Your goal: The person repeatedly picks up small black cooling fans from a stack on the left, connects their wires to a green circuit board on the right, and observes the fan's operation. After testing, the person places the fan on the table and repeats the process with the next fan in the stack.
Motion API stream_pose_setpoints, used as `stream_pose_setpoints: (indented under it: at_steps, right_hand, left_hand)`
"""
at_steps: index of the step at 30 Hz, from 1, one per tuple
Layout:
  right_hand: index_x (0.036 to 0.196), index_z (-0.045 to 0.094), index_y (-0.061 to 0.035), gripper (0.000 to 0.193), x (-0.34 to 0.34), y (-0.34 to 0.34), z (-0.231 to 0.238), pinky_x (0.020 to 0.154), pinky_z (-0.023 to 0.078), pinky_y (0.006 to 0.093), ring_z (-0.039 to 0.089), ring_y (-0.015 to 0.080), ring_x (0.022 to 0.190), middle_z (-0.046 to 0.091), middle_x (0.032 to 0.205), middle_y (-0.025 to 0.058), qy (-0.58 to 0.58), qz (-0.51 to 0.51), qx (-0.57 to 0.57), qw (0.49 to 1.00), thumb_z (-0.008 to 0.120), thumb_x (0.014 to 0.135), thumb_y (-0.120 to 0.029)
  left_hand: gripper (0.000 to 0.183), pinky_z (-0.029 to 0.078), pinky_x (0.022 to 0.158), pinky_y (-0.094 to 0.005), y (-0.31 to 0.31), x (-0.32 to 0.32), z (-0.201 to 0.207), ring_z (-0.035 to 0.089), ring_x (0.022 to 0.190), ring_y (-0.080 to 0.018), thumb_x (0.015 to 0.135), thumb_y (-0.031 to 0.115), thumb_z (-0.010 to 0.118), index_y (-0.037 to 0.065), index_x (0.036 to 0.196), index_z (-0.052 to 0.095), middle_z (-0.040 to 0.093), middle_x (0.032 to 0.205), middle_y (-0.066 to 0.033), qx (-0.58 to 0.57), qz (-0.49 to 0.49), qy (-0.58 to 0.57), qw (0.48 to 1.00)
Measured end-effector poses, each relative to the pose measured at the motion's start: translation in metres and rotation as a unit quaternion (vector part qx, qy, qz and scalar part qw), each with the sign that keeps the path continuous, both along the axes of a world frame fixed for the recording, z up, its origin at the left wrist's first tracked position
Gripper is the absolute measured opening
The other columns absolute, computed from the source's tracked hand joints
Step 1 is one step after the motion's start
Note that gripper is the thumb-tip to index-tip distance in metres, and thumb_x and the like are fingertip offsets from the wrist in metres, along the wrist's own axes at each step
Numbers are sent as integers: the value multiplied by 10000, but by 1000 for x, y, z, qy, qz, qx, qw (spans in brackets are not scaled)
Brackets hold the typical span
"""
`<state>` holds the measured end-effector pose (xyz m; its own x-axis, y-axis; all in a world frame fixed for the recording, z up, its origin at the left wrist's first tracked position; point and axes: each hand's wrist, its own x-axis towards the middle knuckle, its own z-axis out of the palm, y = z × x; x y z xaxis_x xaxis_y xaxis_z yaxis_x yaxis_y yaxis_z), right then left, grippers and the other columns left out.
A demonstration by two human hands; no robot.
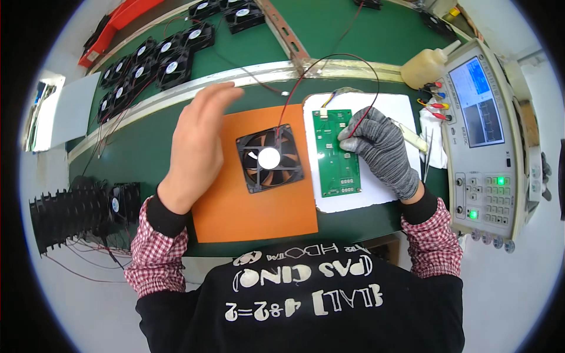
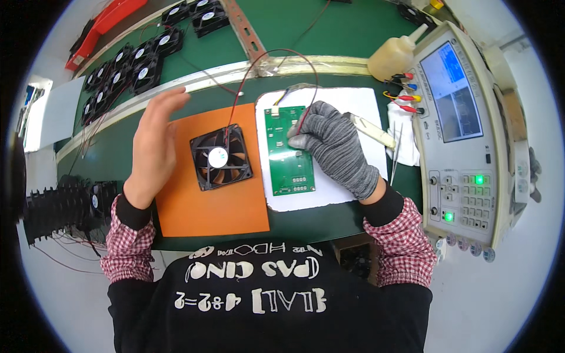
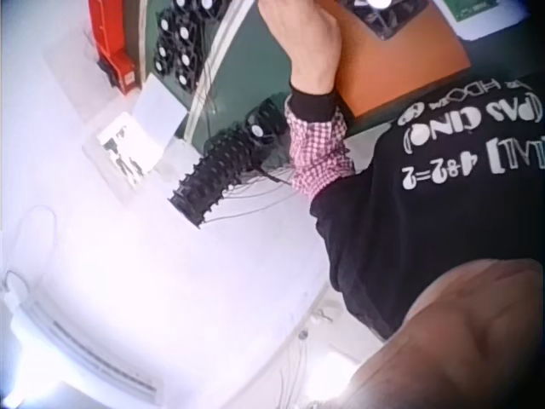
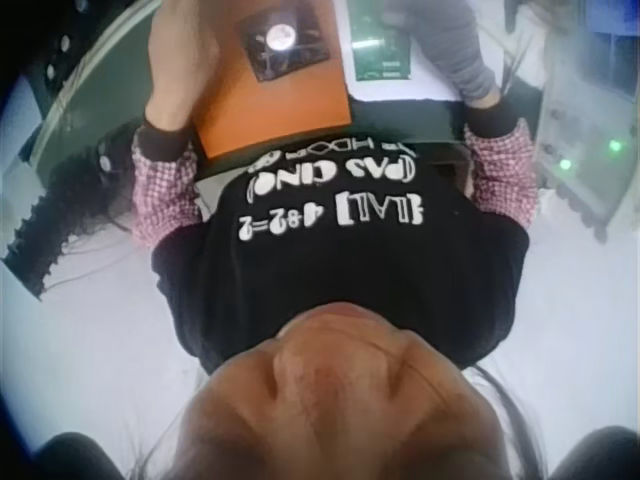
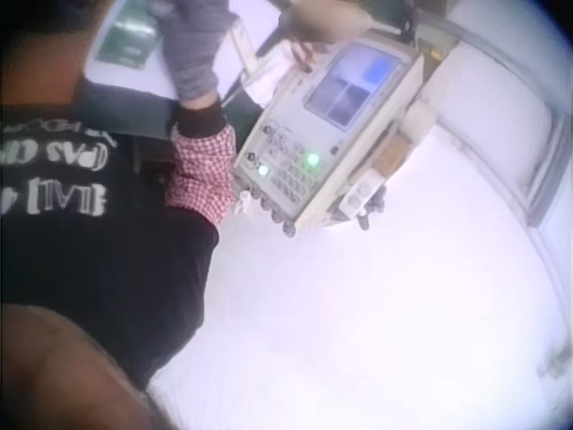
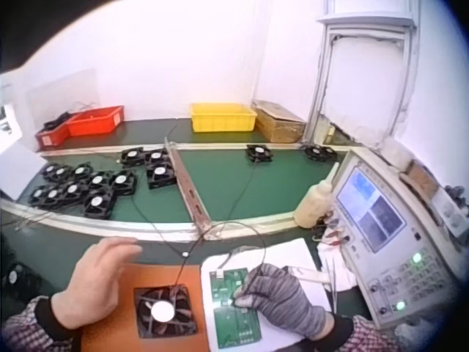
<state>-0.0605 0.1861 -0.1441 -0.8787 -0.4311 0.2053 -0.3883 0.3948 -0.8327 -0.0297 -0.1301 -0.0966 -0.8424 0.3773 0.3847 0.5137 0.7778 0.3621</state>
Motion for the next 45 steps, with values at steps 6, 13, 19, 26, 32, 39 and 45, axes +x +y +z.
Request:
stream_pose_setpoints:
  at_steps: [6, 13, 19, 26, 32, 39, 45]
  right_hand:
    - [879, 730, -37, 137, 0, 0, -1, 836, 506, 363, 626, 254, 905, 618, 941, 99, 19, 6, 53, 998, 758, 752, -76]
    - [886, 731, -52, 156, -2, 1, -11, 925, 470, 366, 600, 249, 1003, 631, 967, 75, 26, 16, 40, 999, 772, 745, -104]
    - [912, 731, -64, 168, -3, 6, -17, 933, 470, 377, 600, 266, 1015, 634, 977, 80, 35, 12, 39, 999, 767, 756, -115]
    - [845, 690, -60, 140, 0, -11, 1, 826, 487, 381, 592, 282, 899, 612, 902, 82, 101, 27, 58, 993, 756, 740, -124]
    - [900, 667, -69, 130, 8, -1, -10, 763, 516, 372, 649, 282, 865, 619, 891, 87, 189, -56, 60, 978, 710, 779, -47]
    - [1009, 649, -48, 213, 5, -2, 16, 739, 511, 351, 622, 254, 837, 603, 909, 98, 172, -105, -18, 979, 740, 832, -124]
    - [1113, 640, -70, 326, 4, 6, 9, 724, 523, 363, 638, 252, 846, 625, 1014, 105, 330, -65, 55, 940, 754, 809, -104]
  left_hand:
    - [963, 367, 1045, -426, 27, 28, -6, 484, 1200, -358, 626, 256, 864, -25, 1412, 384, 507, 1300, -181, 22, -52, -121, 991]
    - [893, 409, 925, -441, 34, 40, 19, 540, 1048, -334, 577, 304, 881, -40, 1313, 510, 581, 1128, -172, -26, -99, 101, 990]
    - [552, 516, 835, -414, 48, 84, 67, 641, 967, -321, 850, 251, 730, -107, 1224, 540, 640, 1029, -234, 469, -63, -319, 821]
    - [223, 525, 707, -410, 39, 102, 87, 661, 730, -260, 944, 136, 552, -54, 1059, 554, 695, 843, -166, 59, 91, 97, 989]
    - [479, 455, 996, -489, 85, -25, 72, 581, 1138, -379, 864, 311, 661, -42, 1181, 589, 600, 1233, -228, 62, -192, 329, 923]
    - [418, 474, 852, -443, 26, -221, -22, 543, 986, -386, 748, 144, 770, -6, 1078, 563, 549, 1034, -197, 4, 128, 198, 972]
    - [139, 440, 794, -406, -1, -206, -25, 518, 919, -303, 754, 142, 741, 58, 835, 665, 551, 920, -82, -178, 83, 179, 964]
